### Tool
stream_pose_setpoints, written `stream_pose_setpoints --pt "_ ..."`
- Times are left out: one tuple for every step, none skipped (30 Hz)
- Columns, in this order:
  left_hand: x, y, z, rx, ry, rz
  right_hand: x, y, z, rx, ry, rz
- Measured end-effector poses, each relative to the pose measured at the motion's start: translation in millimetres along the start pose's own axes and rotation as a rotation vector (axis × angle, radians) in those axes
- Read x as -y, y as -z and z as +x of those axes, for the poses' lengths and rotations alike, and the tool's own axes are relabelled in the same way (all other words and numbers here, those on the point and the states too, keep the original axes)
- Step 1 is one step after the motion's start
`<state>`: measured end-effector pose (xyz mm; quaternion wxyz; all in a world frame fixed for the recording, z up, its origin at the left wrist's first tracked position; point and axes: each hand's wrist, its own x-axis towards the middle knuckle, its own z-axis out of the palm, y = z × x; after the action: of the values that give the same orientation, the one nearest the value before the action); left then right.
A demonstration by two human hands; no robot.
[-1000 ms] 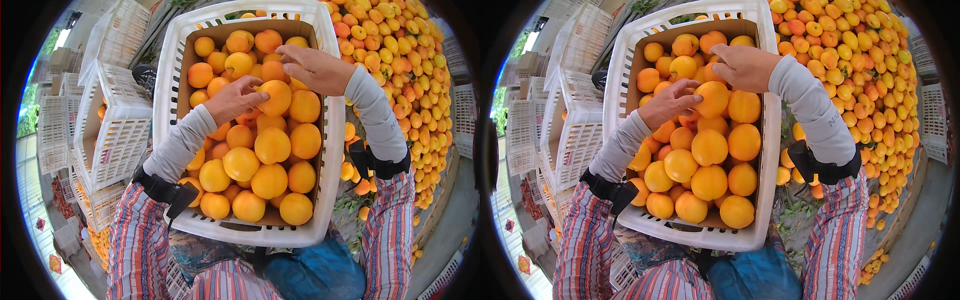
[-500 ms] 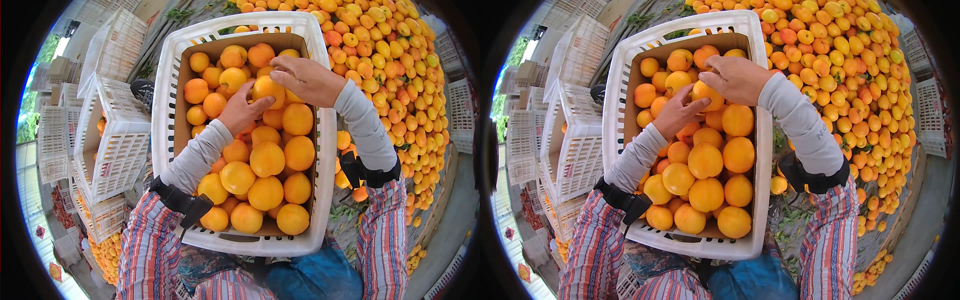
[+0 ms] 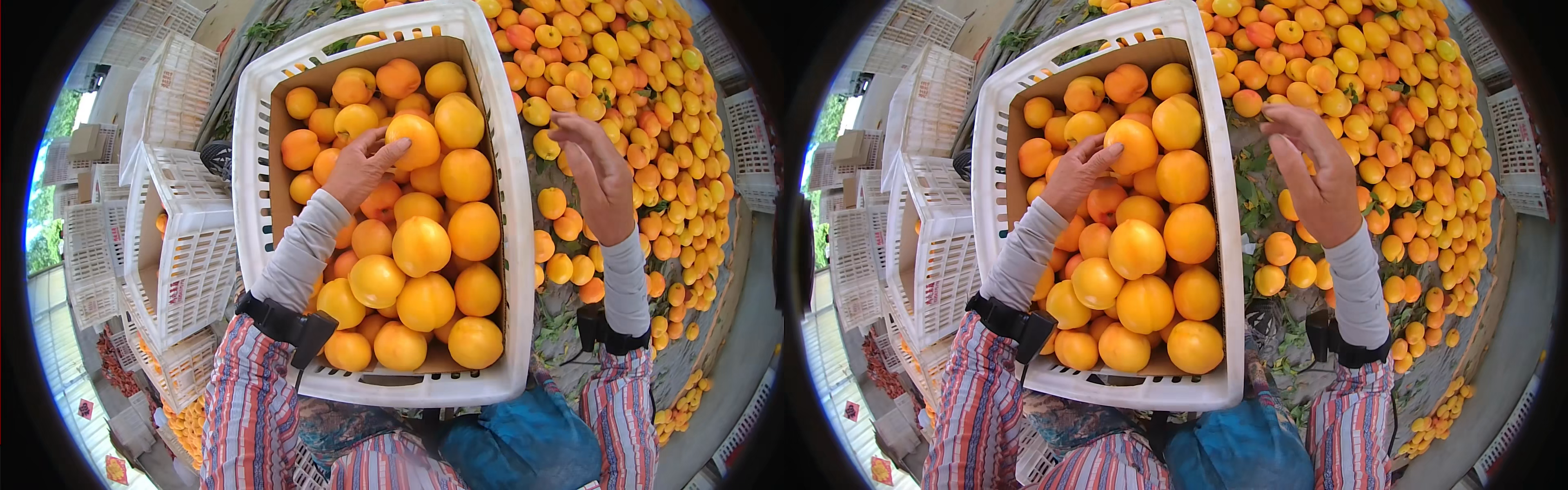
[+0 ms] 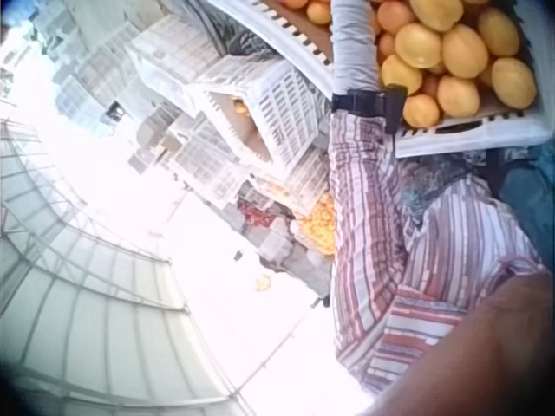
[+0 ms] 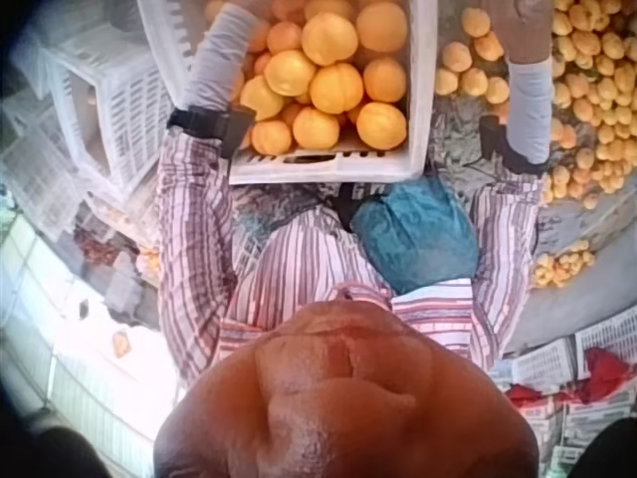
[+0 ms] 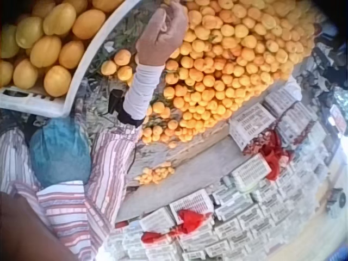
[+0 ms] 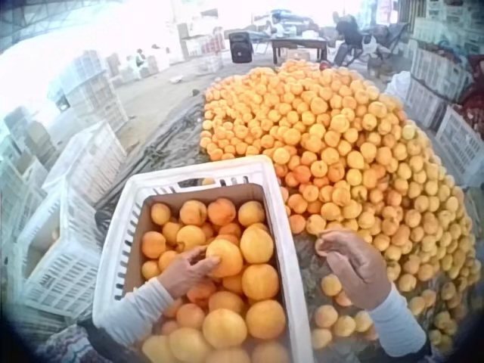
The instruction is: Sorting and packing peaches from a large pile into a plastic crate.
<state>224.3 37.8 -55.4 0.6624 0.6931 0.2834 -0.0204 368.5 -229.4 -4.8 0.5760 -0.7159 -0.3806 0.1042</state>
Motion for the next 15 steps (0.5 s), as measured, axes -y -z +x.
stream_pose_setpoints --pt "-5 -5 -1 -0.007 0.001 -0.038 -4 10 -21 -0.056 -0.06 0.02" --pt "-9 -12 -1 -0.006 0.006 -0.076 -10 20 -43 -0.07 -0.072 0.012" --pt "-11 -16 -3 0.016 0.013 -0.069 -15 29 -66 -0.09 -0.14 -0.003" --pt "-7 -21 1 0.021 0.042 -0.097 -23 36 -90 -0.124 -0.222 -0.038" --pt "-3 -24 7 0.032 0.071 -0.123 -31 38 -112 -0.136 -0.298 0.028" --pt "-7 -18 6 0.049 0.055 -0.134 -37 37 -129 -0.15 -0.336 -0.006" --pt "-2 -13 7 0.088 0.044 -0.159 -44 32 -148 -0.168 -0.409 -0.031" --pt "-8 -14 3 0.107 0.031 -0.073 -52 26 -164 -0.191 -0.398 -0.008" --pt "-1 1 6 0.129 -0.034 0.031 -52 18 -173 -0.163 -0.414 -0.035" --pt "7 12 7 0.149 -0.086 0.071 -55 12 -182 -0.163 -0.364 -0.15" --pt "5 8 3 0.149 -0.105 0.032 -59 7 -191 -0.121 -0.387 -0.161" --pt "3 3 1 0.16 -0.138 0.047 -59 6 -202 -0.107 -0.451 -0.13" --pt "8 1 5 0.169 -0.093 -0.05 -58 7 -212 -0.123 -0.505 -0.086" --pt "24 6 15 0.228 -0.399 0.465 -63 8 -226 -0.143 -0.521 -0.116" --pt "19 5 15 0.248 -0.307 0.378 -62 7 -231 -0.157 -0.537 -0.114"
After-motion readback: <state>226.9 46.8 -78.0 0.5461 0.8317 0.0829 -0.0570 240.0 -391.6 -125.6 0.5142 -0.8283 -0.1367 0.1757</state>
